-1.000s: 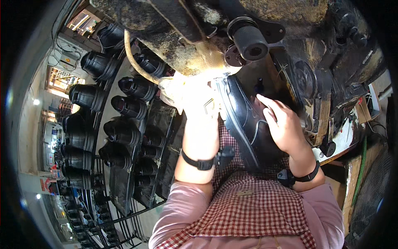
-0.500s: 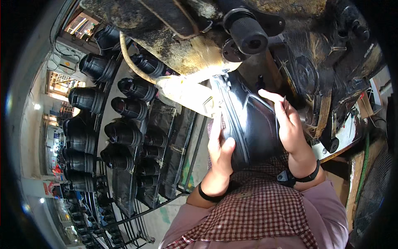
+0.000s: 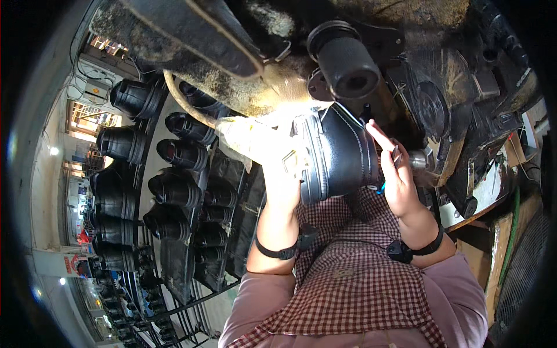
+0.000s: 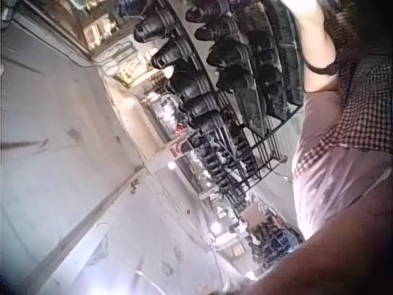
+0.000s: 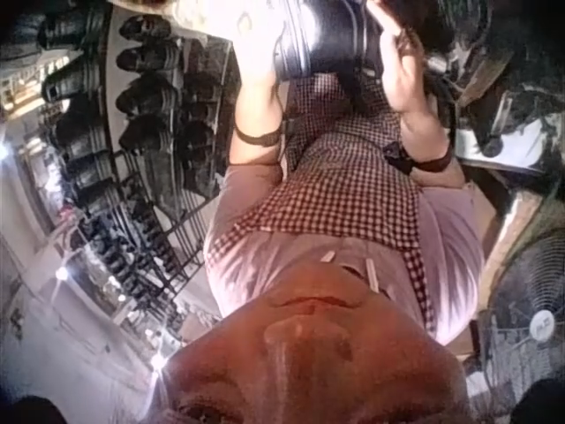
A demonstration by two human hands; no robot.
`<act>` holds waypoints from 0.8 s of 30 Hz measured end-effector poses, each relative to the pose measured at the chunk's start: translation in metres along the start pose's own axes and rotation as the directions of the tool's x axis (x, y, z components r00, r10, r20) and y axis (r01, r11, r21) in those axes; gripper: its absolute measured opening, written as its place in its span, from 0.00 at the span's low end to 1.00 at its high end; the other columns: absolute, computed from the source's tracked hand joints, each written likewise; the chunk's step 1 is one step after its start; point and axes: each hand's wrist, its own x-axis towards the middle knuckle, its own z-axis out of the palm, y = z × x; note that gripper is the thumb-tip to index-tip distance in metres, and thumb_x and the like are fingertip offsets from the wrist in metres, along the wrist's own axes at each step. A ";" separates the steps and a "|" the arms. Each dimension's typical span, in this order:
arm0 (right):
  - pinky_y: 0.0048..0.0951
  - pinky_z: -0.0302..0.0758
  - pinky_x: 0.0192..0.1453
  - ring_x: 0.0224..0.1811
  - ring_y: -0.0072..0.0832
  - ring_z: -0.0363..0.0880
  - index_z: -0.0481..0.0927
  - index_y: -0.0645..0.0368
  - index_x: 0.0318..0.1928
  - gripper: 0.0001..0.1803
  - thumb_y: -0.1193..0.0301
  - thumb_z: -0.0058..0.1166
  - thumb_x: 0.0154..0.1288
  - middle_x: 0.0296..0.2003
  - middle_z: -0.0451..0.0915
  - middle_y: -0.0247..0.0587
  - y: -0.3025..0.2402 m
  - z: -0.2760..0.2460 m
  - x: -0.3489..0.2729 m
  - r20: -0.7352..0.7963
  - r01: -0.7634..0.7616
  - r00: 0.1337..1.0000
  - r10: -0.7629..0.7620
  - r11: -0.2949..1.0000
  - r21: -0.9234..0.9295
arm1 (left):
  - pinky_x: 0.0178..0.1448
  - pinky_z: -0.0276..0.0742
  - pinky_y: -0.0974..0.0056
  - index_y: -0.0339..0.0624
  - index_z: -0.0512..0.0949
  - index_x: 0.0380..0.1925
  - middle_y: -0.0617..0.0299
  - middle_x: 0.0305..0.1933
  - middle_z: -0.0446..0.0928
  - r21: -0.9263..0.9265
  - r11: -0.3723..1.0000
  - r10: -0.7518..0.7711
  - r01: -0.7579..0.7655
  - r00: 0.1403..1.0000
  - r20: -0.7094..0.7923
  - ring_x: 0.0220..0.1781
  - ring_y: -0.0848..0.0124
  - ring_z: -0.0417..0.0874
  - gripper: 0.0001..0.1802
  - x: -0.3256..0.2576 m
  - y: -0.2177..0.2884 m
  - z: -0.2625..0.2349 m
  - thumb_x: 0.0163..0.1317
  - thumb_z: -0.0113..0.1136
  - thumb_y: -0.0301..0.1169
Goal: Trimming excess threads and polishing the soles of black leather shoes using a rotating grinder.
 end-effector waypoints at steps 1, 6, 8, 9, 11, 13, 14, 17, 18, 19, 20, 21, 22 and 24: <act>0.37 0.55 0.70 0.66 0.35 0.66 0.66 0.63 0.65 0.22 0.68 0.30 0.77 0.66 0.66 0.48 0.003 0.001 0.003 -0.002 0.027 1.000 -0.027 0.998 0.055 | 0.60 0.71 0.66 0.31 0.60 0.66 0.54 0.58 0.73 -0.007 1.000 -0.008 0.008 1.000 0.006 0.56 0.67 0.75 0.31 0.001 0.000 -0.001 0.63 0.52 0.27; 0.34 0.60 0.69 0.63 0.35 0.68 0.66 0.70 0.63 0.23 0.66 0.29 0.78 0.61 0.70 0.53 0.022 0.005 0.006 -0.079 -0.039 0.995 0.068 0.946 0.320 | 0.61 0.70 0.63 0.31 0.60 0.65 0.55 0.61 0.69 -0.398 0.917 -0.055 0.001 0.991 -0.123 0.58 0.66 0.73 0.32 0.002 0.001 0.026 0.61 0.55 0.29; 0.34 0.62 0.67 0.59 0.33 0.72 0.70 0.68 0.59 0.23 0.64 0.28 0.78 0.55 0.74 0.51 0.031 -0.004 0.007 -0.211 -0.025 0.971 0.109 0.931 0.364 | 0.60 0.71 0.63 0.32 0.61 0.65 0.54 0.61 0.69 -0.368 0.927 -0.119 0.072 0.987 -0.106 0.59 0.66 0.73 0.31 0.004 0.007 0.025 0.63 0.55 0.30; 0.31 0.70 0.56 0.48 0.27 0.75 0.73 0.65 0.50 0.22 0.62 0.27 0.79 0.45 0.77 0.43 0.032 -0.006 0.003 -0.321 -0.036 0.938 0.132 0.957 0.289 | 0.60 0.72 0.64 0.32 0.62 0.65 0.53 0.62 0.69 -0.354 0.928 -0.154 0.111 0.983 -0.096 0.59 0.66 0.73 0.30 0.007 0.009 0.025 0.63 0.55 0.31; 0.22 0.67 0.37 0.32 0.18 0.68 0.70 0.61 0.38 0.14 0.66 0.34 0.78 0.34 0.71 0.32 0.029 -0.007 -0.003 -0.319 -0.010 0.935 0.152 0.914 0.405 | 0.60 0.73 0.64 0.32 0.63 0.64 0.52 0.62 0.68 -0.328 0.930 -0.205 0.167 0.975 -0.084 0.60 0.66 0.73 0.29 0.008 0.019 0.021 0.65 0.54 0.32; 0.19 0.62 0.31 0.28 0.15 0.60 0.67 0.59 0.35 0.11 0.66 0.43 0.75 0.30 0.67 0.30 0.026 -0.003 -0.004 -0.347 0.096 0.937 -0.031 0.980 0.172 | 0.59 0.73 0.64 0.33 0.64 0.63 0.51 0.63 0.68 -0.302 0.924 -0.266 0.235 0.962 -0.065 0.61 0.66 0.73 0.28 0.012 0.024 0.017 0.66 0.54 0.33; 0.18 0.60 0.31 0.28 0.15 0.58 0.66 0.59 0.38 0.14 0.60 0.43 0.74 0.31 0.66 0.30 0.018 -0.002 -0.003 -0.274 0.174 0.953 -0.129 0.974 0.146 | 0.59 0.74 0.64 0.33 0.65 0.63 0.50 0.63 0.68 -0.288 0.918 -0.299 0.273 0.953 -0.053 0.61 0.66 0.73 0.27 0.015 0.023 0.016 0.67 0.53 0.34; 0.17 0.59 0.32 0.29 0.15 0.58 0.63 0.61 0.43 0.16 0.58 0.37 0.75 0.31 0.64 0.32 -0.011 0.007 -0.005 -0.201 0.160 0.974 -0.104 0.944 0.287 | 0.62 0.71 0.61 0.32 0.65 0.63 0.48 0.65 0.67 -0.032 0.999 -0.008 0.007 1.000 -0.028 0.63 0.64 0.72 0.27 0.018 -0.002 0.005 0.67 0.54 0.34; 0.17 0.59 0.30 0.28 0.15 0.58 0.65 0.61 0.43 0.13 0.63 0.40 0.74 0.32 0.65 0.32 -0.020 0.012 -0.005 -0.203 0.139 0.974 -0.104 0.976 0.166 | 0.66 0.67 0.58 0.30 0.65 0.63 0.47 0.66 0.66 0.195 0.918 0.343 -0.345 0.938 0.041 0.65 0.61 0.71 0.29 0.014 -0.035 -0.010 0.65 0.55 0.34; 0.17 0.60 0.30 0.28 0.14 0.60 0.67 0.62 0.42 0.10 0.67 0.43 0.72 0.32 0.65 0.32 -0.033 0.011 -0.007 -0.128 0.037 0.992 -0.012 0.980 0.195 | 0.70 0.61 0.55 0.30 0.60 0.66 0.45 0.66 0.65 0.297 0.874 0.372 -0.384 0.923 0.096 0.67 0.56 0.67 0.37 0.001 -0.049 -0.027 0.58 0.59 0.31; 0.17 0.61 0.31 0.28 0.13 0.61 0.68 0.62 0.42 0.07 0.71 0.46 0.71 0.32 0.66 0.32 -0.043 0.008 -0.008 -0.056 -0.067 0.995 0.081 0.974 0.216 | 0.70 0.62 0.55 0.32 0.54 0.70 0.45 0.68 0.62 -0.070 0.965 0.248 -0.254 0.965 -0.082 0.68 0.54 0.66 0.43 -0.012 -0.032 -0.013 0.54 0.57 0.31; 0.17 0.63 0.31 0.27 0.12 0.63 0.71 0.62 0.39 0.03 0.78 0.49 0.67 0.30 0.68 0.31 -0.039 0.015 -0.006 -0.131 0.040 0.991 -0.025 0.993 0.113 | 0.69 0.63 0.56 0.33 0.52 0.70 0.46 0.68 0.61 -0.206 0.944 0.220 -0.258 0.957 -0.187 0.66 0.56 0.68 0.44 -0.024 -0.028 -0.010 0.53 0.56 0.34; 0.19 0.66 0.32 0.28 0.16 0.68 0.72 0.63 0.37 0.03 0.77 0.52 0.65 0.29 0.71 0.34 -0.043 0.020 -0.007 -0.099 0.006 0.995 0.008 0.991 0.137 | 0.68 0.65 0.57 0.33 0.49 0.71 0.47 0.69 0.60 -0.324 0.904 0.182 -0.278 0.937 -0.297 0.65 0.58 0.69 0.46 -0.036 -0.024 -0.015 0.53 0.54 0.36; 0.22 0.69 0.33 0.29 0.20 0.72 0.74 0.63 0.35 0.04 0.78 0.56 0.62 0.30 0.73 0.37 -0.051 0.028 -0.009 -0.004 -0.143 0.990 0.144 0.987 0.066 | 0.70 0.62 0.55 0.33 0.48 0.71 0.45 0.71 0.57 -0.305 0.903 0.181 -0.301 0.913 -0.365 0.68 0.54 0.66 0.47 -0.049 -0.036 -0.043 0.53 0.53 0.37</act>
